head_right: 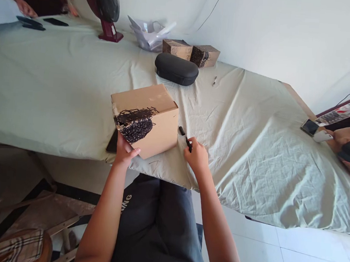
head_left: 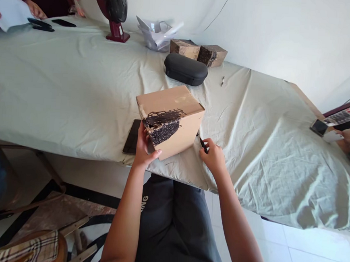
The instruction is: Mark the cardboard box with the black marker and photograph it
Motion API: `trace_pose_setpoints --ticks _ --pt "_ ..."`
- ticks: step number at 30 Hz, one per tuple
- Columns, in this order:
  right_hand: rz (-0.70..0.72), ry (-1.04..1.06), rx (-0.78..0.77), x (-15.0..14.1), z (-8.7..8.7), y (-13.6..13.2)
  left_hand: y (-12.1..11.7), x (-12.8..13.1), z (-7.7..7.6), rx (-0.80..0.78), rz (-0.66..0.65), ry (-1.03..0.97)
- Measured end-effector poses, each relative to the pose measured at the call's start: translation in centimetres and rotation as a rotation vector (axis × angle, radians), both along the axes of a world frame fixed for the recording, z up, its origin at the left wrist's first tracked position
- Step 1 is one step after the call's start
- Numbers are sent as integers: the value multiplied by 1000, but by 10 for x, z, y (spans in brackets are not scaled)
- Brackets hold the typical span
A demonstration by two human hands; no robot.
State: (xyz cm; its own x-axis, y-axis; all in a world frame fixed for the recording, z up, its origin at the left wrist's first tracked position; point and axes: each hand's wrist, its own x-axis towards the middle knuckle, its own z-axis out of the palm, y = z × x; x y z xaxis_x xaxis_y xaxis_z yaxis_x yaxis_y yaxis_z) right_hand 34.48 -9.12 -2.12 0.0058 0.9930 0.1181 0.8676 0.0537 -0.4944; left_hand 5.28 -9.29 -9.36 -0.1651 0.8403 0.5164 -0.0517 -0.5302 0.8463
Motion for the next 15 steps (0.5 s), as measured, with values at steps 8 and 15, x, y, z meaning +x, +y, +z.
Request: trace_pose_setpoints --ticks 8,15 --pt "62 -126 -19 -5 6 22 -1 1 5 13 -2 50" --pt "49 -166 -51 -11 6 47 0 1 7 33 20 85"
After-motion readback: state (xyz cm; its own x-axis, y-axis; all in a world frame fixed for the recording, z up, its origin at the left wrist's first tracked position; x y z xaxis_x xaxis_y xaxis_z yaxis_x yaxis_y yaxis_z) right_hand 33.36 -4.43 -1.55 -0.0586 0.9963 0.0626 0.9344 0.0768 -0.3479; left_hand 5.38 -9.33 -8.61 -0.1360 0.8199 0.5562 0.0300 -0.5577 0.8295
